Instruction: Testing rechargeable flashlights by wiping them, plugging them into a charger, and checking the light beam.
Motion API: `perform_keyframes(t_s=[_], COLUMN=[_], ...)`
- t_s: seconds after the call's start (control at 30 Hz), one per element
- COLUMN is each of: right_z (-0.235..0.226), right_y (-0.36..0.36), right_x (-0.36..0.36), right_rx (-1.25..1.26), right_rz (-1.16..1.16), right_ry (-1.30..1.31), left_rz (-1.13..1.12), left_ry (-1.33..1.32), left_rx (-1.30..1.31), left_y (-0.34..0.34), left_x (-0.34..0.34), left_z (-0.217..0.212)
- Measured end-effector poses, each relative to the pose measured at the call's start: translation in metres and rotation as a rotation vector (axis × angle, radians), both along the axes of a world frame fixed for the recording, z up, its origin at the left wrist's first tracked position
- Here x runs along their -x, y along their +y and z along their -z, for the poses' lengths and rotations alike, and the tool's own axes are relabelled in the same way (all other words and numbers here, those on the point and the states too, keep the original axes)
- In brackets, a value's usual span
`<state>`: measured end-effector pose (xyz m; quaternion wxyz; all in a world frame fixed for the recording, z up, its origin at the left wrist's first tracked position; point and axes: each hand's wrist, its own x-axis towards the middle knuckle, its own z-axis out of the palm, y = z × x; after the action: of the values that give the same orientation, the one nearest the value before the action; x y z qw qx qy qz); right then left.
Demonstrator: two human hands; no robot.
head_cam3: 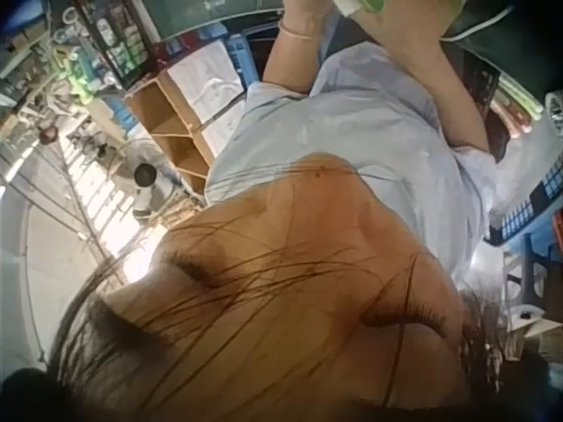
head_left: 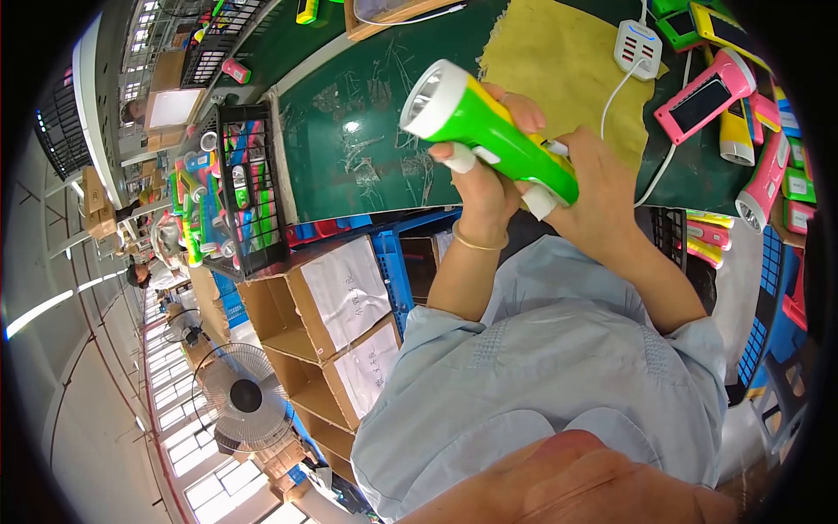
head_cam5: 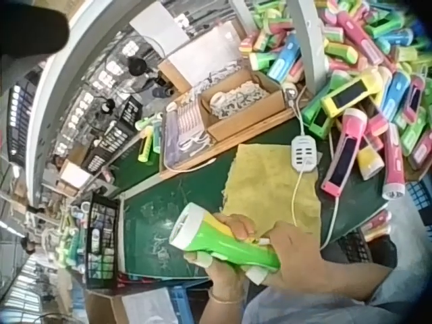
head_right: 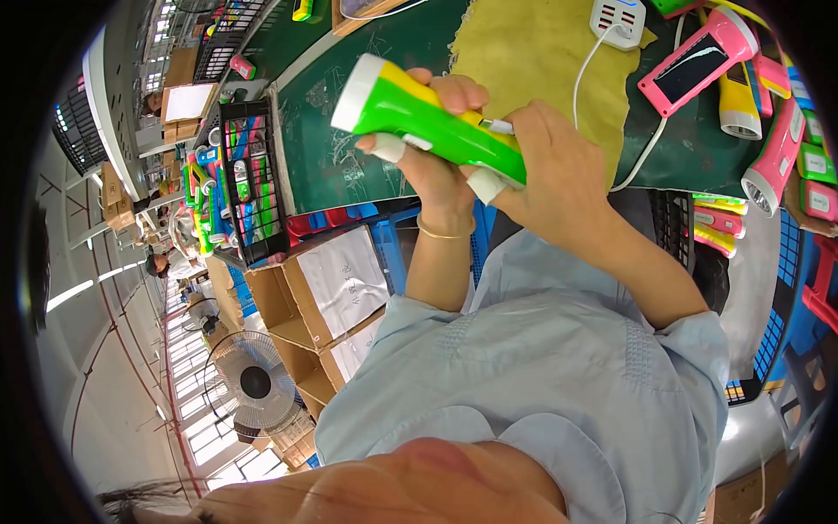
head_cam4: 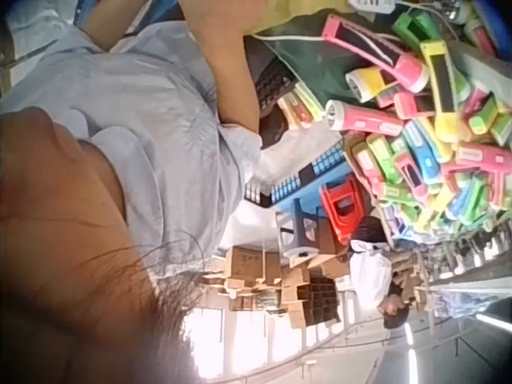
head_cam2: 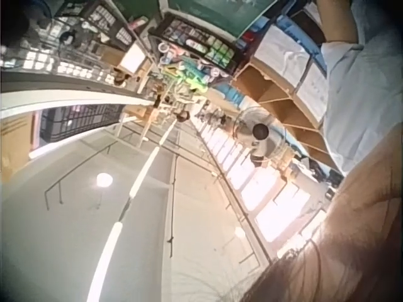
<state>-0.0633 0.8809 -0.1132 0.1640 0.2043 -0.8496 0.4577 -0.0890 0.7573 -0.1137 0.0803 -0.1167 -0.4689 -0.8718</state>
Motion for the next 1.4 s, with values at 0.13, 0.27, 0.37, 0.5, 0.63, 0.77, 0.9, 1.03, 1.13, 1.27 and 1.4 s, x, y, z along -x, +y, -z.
perform_keyframes(t_s=[0.13,0.27,0.37,0.5,0.63,0.77,0.9,1.03,1.13,1.27,1.4], right_z=[-0.008,-0.005,0.000,-0.006,-0.020,-0.040,-0.037,-0.035,-0.032,-0.026,-0.023], right_y=[0.006,0.028,0.038,0.039,0.045,0.040,0.037,0.037,0.037,0.032,0.022], right_x=[0.003,0.006,0.010,0.009,0.019,0.027,0.037,0.036,0.035,0.034,0.034], right_rx=[0.131,0.224,0.301,0.303,0.318,0.308,0.190,0.010,-0.065,-0.048,-0.204], right_rz=[-0.143,-0.279,-0.234,-0.268,-0.299,-0.337,-0.337,-0.254,-0.248,-0.191,-0.023], right_ry=[-0.242,-0.262,-0.410,-0.423,-0.374,-0.321,-0.295,-0.320,-0.280,-0.192,-0.056], left_rz=[-0.039,0.105,0.129,0.120,0.107,0.157,0.085,0.009,-0.072,-0.159,-0.240], left_ry=[-0.211,-0.252,-0.259,-0.336,-0.306,-0.256,-0.299,-0.344,-0.279,-0.249,-0.207], left_rx=[-0.152,-0.079,-0.018,0.082,0.318,0.509,0.603,0.732,0.815,0.820,0.927], left_y=[-0.004,-0.019,-0.020,-0.016,-0.016,-0.015,-0.002,0.002,0.005,0.009,0.020], left_x=[-0.003,0.000,0.002,-0.003,-0.002,-0.002,-0.002,-0.002,-0.002,0.001,0.001], left_z=[-0.009,-0.016,-0.016,-0.021,-0.020,-0.022,-0.029,-0.028,-0.021,-0.011,-0.017])
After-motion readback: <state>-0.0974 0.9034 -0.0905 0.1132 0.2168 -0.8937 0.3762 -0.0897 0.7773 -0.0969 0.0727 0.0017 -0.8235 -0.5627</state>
